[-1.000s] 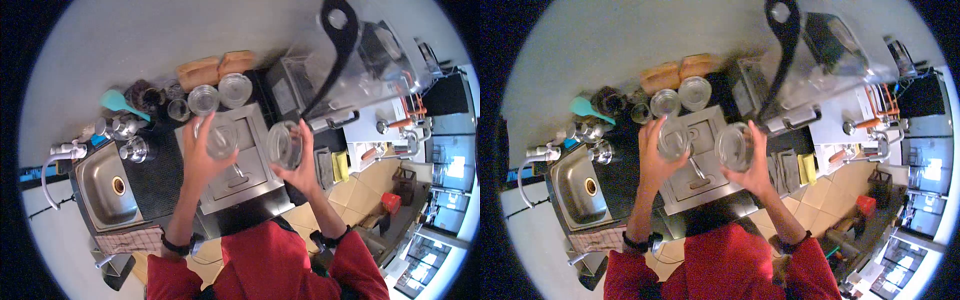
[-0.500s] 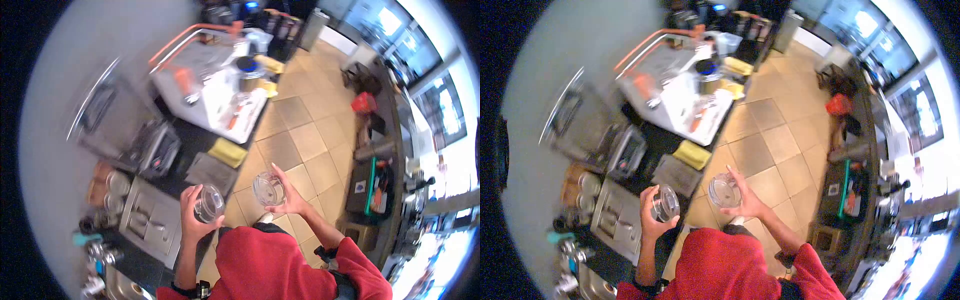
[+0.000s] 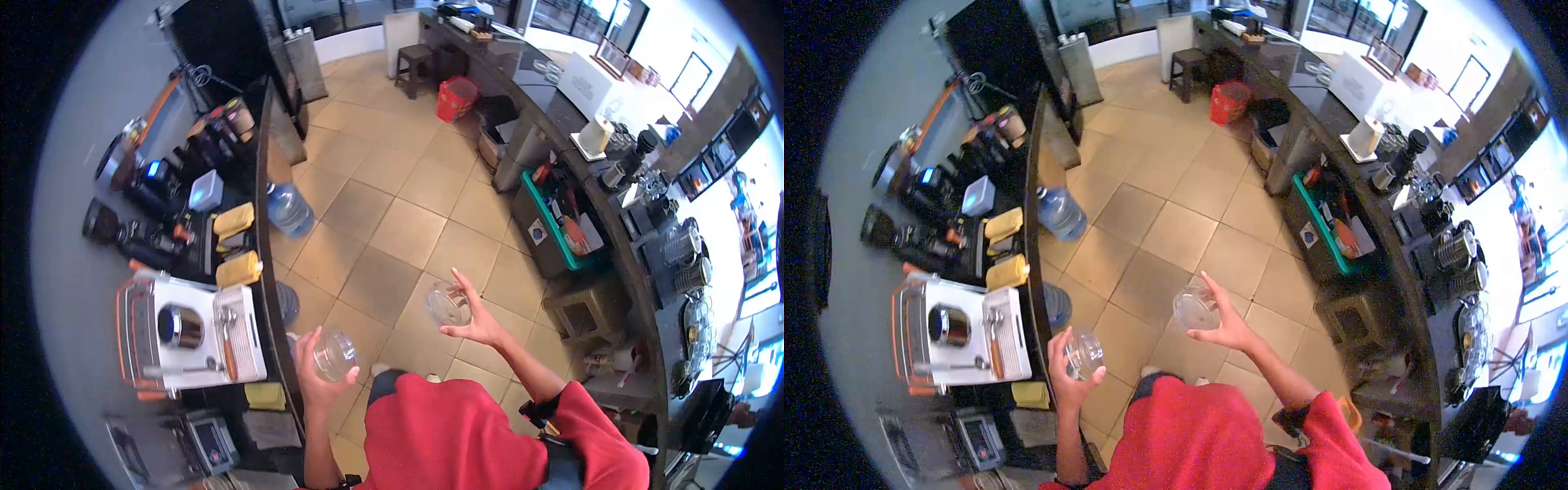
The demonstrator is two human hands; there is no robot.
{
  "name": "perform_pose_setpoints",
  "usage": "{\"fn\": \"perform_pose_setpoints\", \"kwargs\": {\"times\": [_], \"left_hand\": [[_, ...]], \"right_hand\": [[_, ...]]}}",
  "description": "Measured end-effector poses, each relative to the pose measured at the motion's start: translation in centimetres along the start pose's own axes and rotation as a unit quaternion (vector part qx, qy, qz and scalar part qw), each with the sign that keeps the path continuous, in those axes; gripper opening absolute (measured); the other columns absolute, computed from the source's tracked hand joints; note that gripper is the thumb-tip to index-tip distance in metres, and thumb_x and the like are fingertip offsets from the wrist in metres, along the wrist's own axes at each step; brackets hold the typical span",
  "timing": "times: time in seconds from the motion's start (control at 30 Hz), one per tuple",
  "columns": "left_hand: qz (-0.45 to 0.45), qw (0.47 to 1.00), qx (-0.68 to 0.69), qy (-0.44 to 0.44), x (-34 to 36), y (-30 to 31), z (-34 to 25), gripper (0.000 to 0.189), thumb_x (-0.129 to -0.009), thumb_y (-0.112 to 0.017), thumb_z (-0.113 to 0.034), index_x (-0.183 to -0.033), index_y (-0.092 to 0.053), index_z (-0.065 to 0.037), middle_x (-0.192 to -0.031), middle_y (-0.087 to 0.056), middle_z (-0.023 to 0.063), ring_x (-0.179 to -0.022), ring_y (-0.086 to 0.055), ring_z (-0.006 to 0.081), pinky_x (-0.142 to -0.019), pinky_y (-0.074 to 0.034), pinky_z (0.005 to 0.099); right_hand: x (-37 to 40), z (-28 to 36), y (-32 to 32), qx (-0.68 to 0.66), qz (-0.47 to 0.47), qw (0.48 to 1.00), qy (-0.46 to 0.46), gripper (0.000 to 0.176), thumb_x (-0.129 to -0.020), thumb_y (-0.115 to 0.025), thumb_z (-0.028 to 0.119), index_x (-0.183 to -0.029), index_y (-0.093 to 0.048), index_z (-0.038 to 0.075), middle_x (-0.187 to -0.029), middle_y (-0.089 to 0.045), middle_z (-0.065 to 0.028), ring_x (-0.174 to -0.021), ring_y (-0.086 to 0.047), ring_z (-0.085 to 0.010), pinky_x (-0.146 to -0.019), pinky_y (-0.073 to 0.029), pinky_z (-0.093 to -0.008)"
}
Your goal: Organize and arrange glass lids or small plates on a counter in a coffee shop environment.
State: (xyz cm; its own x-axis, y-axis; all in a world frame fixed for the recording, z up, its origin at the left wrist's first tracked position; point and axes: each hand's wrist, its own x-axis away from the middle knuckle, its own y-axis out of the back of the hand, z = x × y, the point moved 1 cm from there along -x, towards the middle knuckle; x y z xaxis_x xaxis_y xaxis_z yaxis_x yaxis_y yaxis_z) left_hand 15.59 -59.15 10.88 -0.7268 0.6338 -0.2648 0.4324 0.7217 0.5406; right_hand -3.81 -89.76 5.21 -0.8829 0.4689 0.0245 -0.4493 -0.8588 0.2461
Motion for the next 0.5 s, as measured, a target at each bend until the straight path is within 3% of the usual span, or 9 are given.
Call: {"fn": "perform_pose_setpoints", "kwargs": {"times": [0.13, 0.27, 0.5], "left_hand": [[0.029, 0.999, 0.021, 0.024, -6.8, -3.6, 1.2, 0.089, -0.062, -0.089, -0.026, -0.142, -0.053, -0.005, -0.130, -0.052, 0.0166, -0.120, -0.056, 0.0333, -0.093, -0.055, 0.0429], [0.058, 0.998, 0.019, -0.011, -15.8, -8.1, 3.8, 0.088, -0.063, -0.089, -0.026, -0.142, -0.053, -0.006, -0.130, -0.052, 0.0164, -0.120, -0.056, 0.0325, -0.093, -0.055, 0.0425], [0.176, 0.980, 0.082, -0.040, -37.0, -18.5, 5.3, 0.089, -0.064, -0.090, -0.025, -0.143, -0.053, -0.008, -0.131, -0.051, 0.0152, -0.122, -0.055, 0.0305, -0.093, -0.055, 0.0426]], "right_hand": [[-3.7, -1.4, 3.4, 0.018, -0.040, 0.999, -0.026, 0.124, -0.067, -0.092, 0.035, -0.164, -0.018, 0.015, -0.143, -0.046, -0.0197, -0.132, -0.048, -0.0327, -0.113, -0.038, -0.0488], [-9.6, -2.5, 7.0, 0.031, -0.072, 0.997, -0.022, 0.124, -0.066, -0.092, 0.035, -0.164, -0.018, 0.015, -0.142, -0.047, -0.0194, -0.132, -0.049, -0.0322, -0.112, -0.039, -0.0475], [-22.3, -2.7, 16.5, 0.076, -0.161, 0.984, -0.025, 0.123, -0.068, -0.092, 0.034, -0.164, -0.018, 0.013, -0.139, -0.049, -0.0180, -0.129, -0.050, -0.0302, -0.105, -0.045, -0.0435]]}}
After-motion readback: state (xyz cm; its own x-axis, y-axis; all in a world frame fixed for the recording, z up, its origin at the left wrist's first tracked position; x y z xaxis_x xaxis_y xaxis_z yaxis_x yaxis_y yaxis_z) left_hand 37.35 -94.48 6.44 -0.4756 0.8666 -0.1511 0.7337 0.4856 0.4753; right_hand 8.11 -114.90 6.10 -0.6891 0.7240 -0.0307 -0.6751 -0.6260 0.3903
